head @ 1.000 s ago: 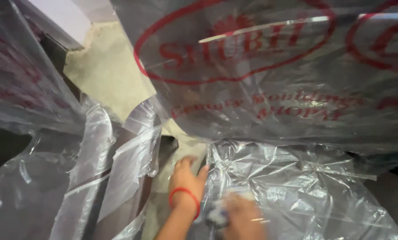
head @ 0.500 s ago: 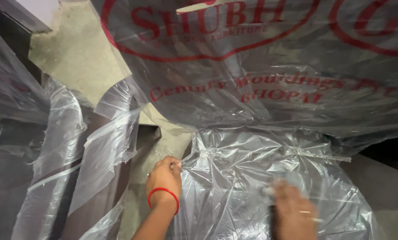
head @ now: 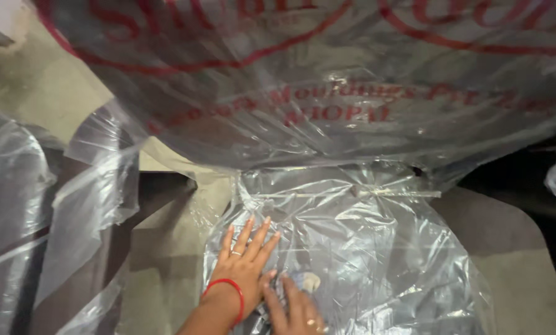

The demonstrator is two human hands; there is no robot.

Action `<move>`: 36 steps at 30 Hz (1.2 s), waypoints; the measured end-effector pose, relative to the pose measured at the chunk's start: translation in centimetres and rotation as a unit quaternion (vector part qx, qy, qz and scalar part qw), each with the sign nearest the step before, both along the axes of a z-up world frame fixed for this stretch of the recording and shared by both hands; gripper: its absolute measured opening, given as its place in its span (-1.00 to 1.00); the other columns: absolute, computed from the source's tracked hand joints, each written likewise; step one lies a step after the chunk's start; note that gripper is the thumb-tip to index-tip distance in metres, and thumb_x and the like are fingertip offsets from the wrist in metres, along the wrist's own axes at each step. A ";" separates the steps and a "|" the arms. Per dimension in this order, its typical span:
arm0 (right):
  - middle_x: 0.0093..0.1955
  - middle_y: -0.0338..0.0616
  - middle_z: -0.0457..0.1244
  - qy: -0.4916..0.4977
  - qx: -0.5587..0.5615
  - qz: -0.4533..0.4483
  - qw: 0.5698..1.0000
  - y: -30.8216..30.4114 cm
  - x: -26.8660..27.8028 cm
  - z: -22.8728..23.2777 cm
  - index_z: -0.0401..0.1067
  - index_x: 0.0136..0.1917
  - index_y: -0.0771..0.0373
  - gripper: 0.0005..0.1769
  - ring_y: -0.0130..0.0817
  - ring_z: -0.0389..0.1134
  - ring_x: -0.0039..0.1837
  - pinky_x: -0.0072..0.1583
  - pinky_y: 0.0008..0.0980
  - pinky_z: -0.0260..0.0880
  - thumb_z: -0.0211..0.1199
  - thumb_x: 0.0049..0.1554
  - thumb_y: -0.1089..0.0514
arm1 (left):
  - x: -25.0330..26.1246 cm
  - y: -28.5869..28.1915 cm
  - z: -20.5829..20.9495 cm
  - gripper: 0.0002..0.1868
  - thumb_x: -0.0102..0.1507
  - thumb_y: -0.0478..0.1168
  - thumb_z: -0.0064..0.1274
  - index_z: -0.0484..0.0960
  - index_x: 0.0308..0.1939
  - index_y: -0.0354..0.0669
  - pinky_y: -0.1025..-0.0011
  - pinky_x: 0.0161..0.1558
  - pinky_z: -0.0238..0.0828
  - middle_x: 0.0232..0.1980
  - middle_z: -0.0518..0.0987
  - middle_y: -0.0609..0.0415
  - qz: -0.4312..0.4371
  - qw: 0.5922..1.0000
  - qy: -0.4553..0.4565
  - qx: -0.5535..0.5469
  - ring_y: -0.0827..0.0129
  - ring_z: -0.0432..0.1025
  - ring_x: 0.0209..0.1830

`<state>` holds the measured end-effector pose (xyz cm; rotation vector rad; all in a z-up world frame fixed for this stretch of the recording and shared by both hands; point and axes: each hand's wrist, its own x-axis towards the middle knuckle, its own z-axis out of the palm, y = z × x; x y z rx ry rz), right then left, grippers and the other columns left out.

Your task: The person wipes the plastic-wrapped surfaces of several chairs using a cloth. The person moves from one chair to the next, wiping the backrest, seat, and armrests of each chair in sequence.

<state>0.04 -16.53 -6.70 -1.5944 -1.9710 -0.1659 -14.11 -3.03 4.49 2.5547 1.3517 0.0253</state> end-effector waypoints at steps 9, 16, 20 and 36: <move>0.45 -0.03 0.17 -0.074 -0.218 -0.059 0.971 -3.0 13.3 0.9 0.40 0.40 -0.11 -0.13 0.10 0.30 0.32 0.18 0.13 0.33 0.32 -0.25 0.12 | 1.9 1.9 5.9 0.05 0.29 0.38 -0.16 -0.43 0.63 0.25 0.00 0.55 -0.86 0.70 -0.61 0.19 0.015 0.924 0.223 -0.311 0.18 -0.76 0.67; 0.50 -0.27 0.15 -0.104 -0.243 -0.185 0.947 0.3 20.5 10.0 0.31 0.42 -0.19 -0.19 -0.08 0.18 0.45 0.40 0.02 0.17 0.33 -0.13 0.06 | 2.1 2.0 6.1 0.17 0.21 0.44 -0.06 -0.45 0.64 0.23 -0.03 0.54 -0.87 0.70 -0.64 0.15 0.010 0.921 0.235 -0.310 0.14 -0.79 0.67; 0.44 -0.18 0.17 -0.076 -0.247 -0.220 0.941 1.5 17.4 11.2 0.37 0.38 -0.13 -0.21 -0.04 0.20 0.42 0.38 0.04 0.16 0.40 -0.16 0.09 | 2.0 1.8 5.5 0.17 0.21 0.46 -0.08 -0.46 0.63 0.23 -0.04 0.53 -0.88 0.70 -0.65 0.16 0.007 0.923 0.240 -0.300 0.14 -0.80 0.66; 0.53 0.06 0.12 -0.055 -0.261 -0.001 0.964 -8.3 7.4 1.3 0.38 0.41 -0.04 -0.22 0.21 0.26 0.35 0.30 0.36 0.18 0.31 -0.12 0.13 | 3.7 -1.4 5.7 -0.03 0.30 0.28 -0.04 -0.23 0.61 0.22 -0.09 0.55 -0.79 0.70 -0.48 0.13 0.064 0.941 0.237 -0.231 0.20 -0.61 0.69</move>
